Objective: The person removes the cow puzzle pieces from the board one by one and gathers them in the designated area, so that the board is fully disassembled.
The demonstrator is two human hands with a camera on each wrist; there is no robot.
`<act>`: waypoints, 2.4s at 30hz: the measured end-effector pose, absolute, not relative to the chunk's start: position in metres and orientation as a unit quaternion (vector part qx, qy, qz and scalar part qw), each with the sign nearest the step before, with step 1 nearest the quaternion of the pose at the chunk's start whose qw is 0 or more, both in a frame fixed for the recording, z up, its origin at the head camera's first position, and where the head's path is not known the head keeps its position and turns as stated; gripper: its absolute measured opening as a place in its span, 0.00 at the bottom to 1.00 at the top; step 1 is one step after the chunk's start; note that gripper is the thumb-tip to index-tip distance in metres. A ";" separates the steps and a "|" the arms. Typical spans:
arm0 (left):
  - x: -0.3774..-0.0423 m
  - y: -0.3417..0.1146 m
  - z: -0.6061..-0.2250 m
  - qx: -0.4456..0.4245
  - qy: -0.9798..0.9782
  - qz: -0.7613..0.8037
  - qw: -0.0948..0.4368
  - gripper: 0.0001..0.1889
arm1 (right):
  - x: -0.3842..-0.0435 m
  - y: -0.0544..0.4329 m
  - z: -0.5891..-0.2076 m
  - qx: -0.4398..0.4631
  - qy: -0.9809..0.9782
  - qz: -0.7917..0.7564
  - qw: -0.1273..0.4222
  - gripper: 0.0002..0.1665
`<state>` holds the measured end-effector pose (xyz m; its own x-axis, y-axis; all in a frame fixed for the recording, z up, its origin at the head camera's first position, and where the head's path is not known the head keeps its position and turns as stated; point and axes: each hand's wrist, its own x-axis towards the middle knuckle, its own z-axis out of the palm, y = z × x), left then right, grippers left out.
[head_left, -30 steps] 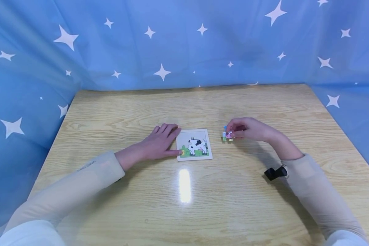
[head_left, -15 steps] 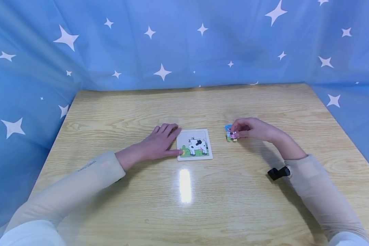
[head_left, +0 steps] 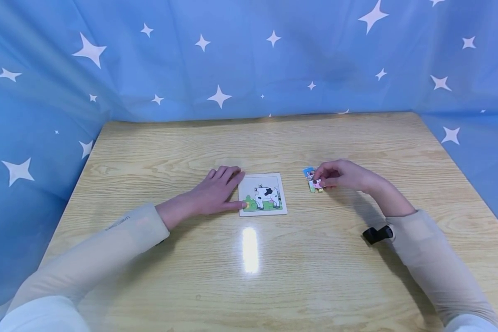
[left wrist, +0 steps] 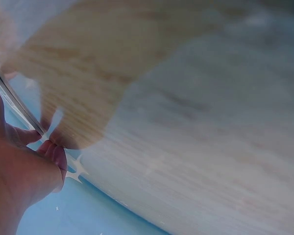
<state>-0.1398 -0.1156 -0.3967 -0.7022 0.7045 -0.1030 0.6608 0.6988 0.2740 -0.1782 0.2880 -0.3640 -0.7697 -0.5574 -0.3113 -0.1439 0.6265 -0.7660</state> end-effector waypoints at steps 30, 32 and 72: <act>-0.141 -0.117 -0.400 0.369 0.917 0.109 0.104 0.48 | -0.170 0.277 -0.363 -0.214 0.875 -0.359 0.245 0.03; -0.141 -0.117 -0.399 0.370 0.917 0.111 0.103 0.48 | -0.169 0.274 -0.363 -0.223 0.873 -0.359 0.243 0.03; -0.142 -0.116 -0.399 0.371 0.916 0.104 0.109 0.49 | -0.170 0.196 -0.366 -0.314 0.856 -0.332 0.241 0.04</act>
<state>-0.1420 -0.1158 -0.3990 -0.7011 0.7026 -0.1219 0.6575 0.7031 0.2708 -0.1699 0.1963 -0.3662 -0.6858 -0.6985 -0.2046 -0.3784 0.5823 -0.7196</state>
